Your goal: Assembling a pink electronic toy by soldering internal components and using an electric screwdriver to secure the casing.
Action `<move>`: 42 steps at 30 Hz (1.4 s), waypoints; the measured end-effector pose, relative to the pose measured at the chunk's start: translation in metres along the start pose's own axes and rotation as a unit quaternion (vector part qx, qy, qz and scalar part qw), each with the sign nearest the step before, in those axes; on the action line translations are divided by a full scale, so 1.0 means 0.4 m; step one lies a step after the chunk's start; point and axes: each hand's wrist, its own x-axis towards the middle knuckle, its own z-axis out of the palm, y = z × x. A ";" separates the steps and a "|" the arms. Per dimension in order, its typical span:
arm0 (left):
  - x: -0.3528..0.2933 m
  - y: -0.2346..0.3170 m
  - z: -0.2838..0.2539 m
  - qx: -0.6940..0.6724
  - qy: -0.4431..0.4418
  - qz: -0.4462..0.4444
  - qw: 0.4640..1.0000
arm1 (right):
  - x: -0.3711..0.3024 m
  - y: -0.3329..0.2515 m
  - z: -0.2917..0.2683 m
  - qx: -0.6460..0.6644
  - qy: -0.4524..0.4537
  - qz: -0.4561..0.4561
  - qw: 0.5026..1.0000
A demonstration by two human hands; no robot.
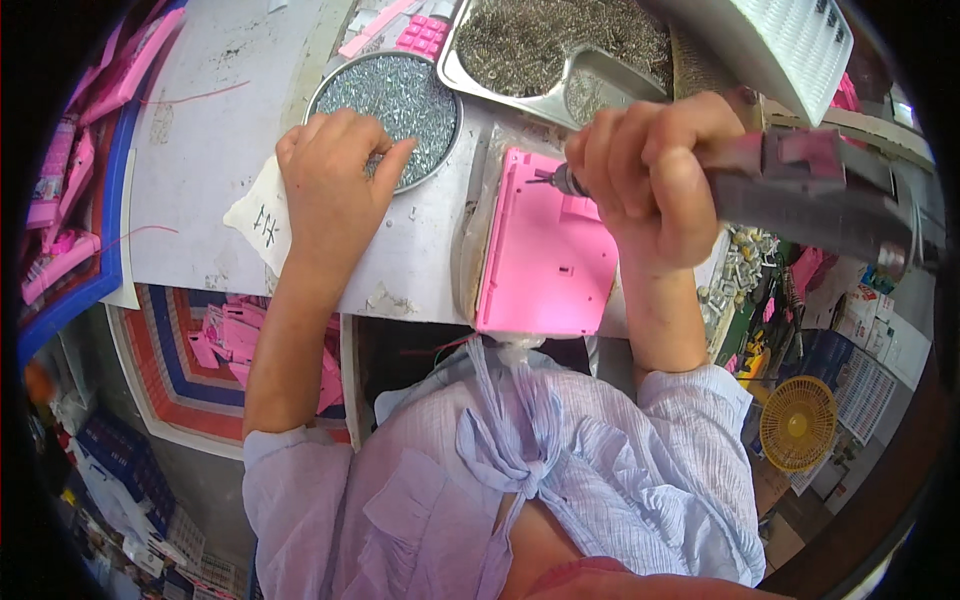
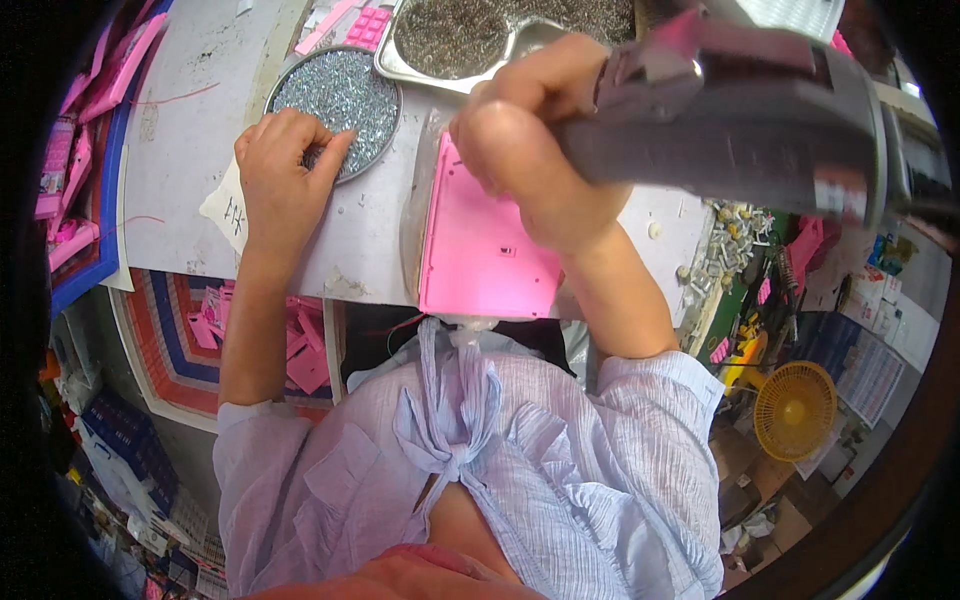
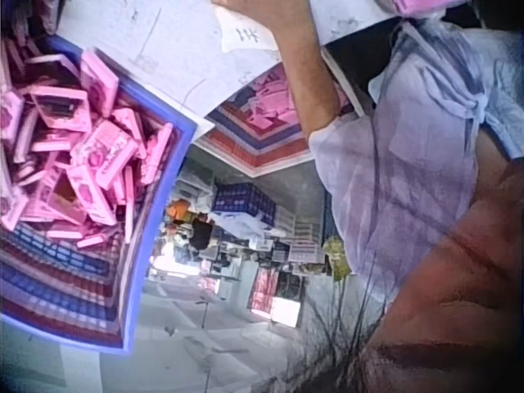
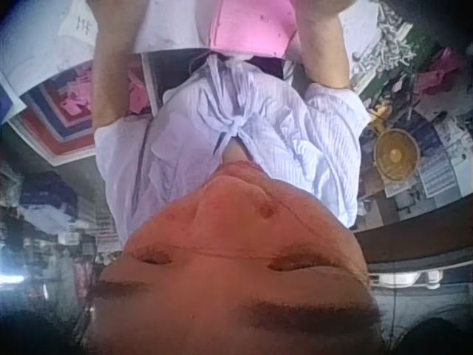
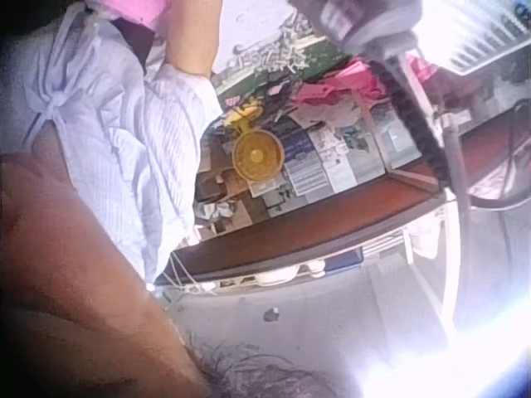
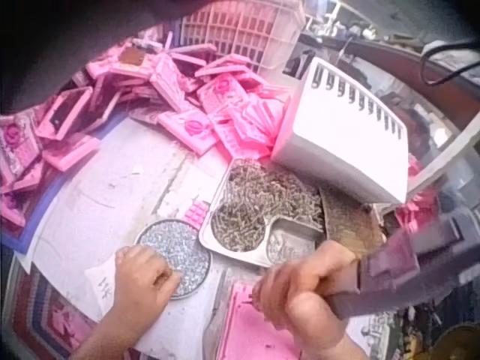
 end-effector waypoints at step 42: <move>-0.033 -0.026 -0.003 0.102 0.000 -0.005 0.995 | -0.176 -0.018 0.093 -0.214 -0.084 0.083 0.970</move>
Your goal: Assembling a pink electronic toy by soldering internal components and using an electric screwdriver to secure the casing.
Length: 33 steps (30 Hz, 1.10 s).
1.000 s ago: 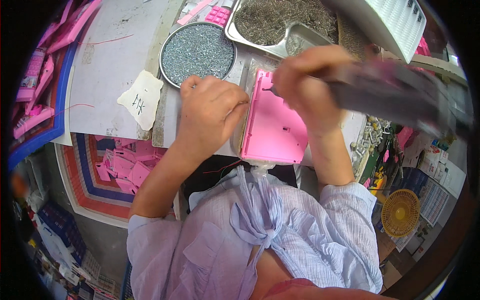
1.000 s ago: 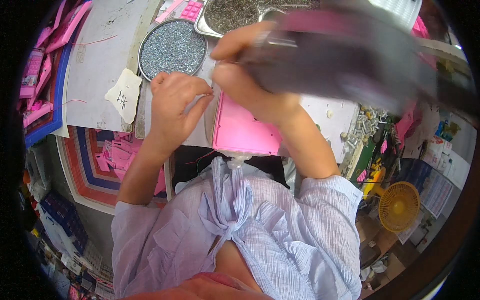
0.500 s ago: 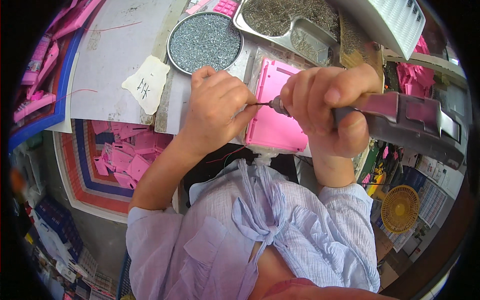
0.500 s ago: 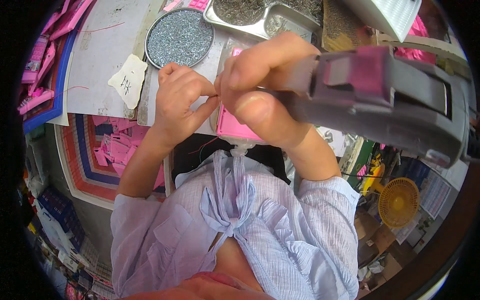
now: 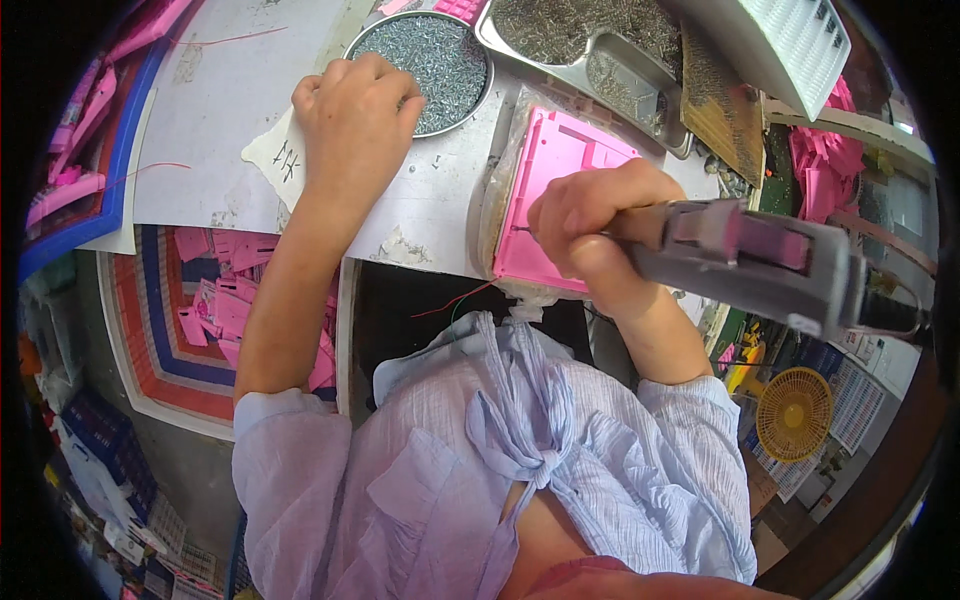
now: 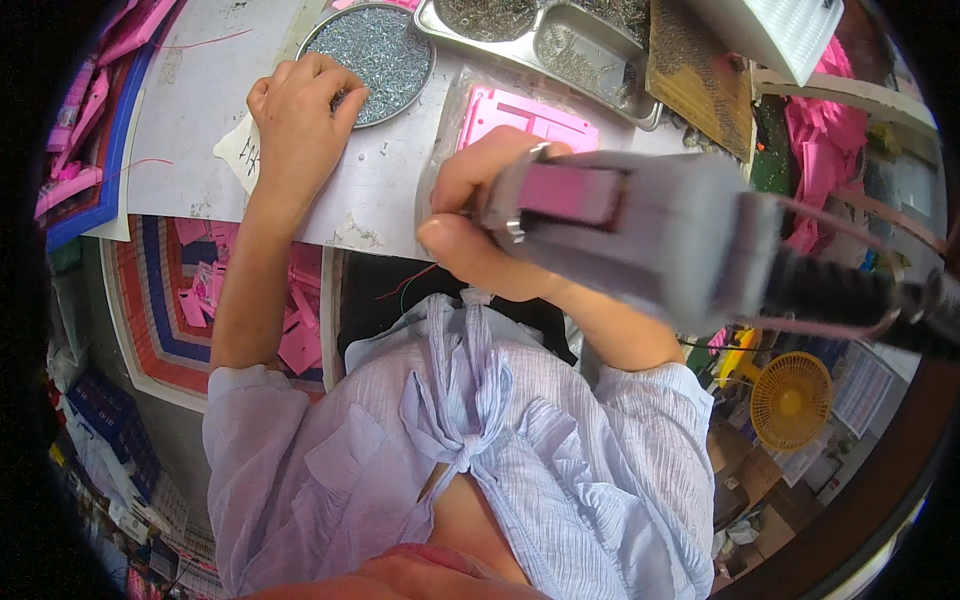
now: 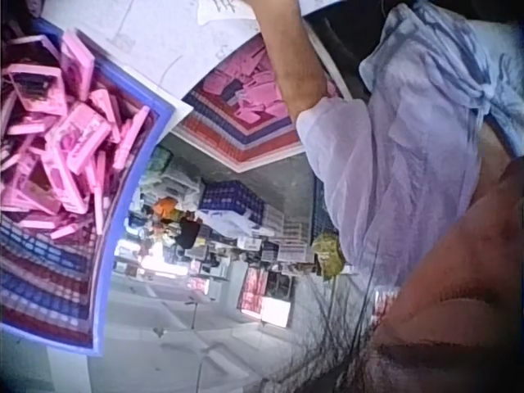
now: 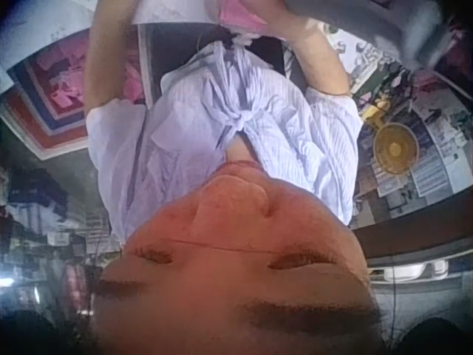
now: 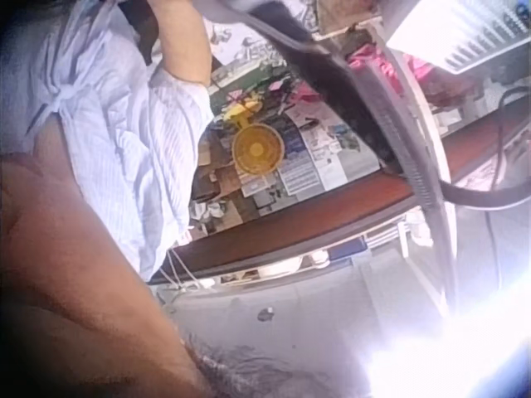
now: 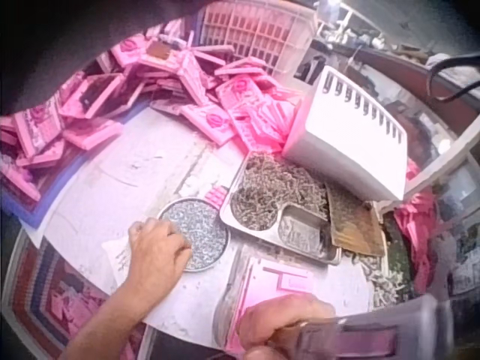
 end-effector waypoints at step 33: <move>-0.104 0.187 -0.108 -0.331 -0.113 0.196 0.916 | -0.060 -0.051 0.029 0.095 0.026 -0.017 0.995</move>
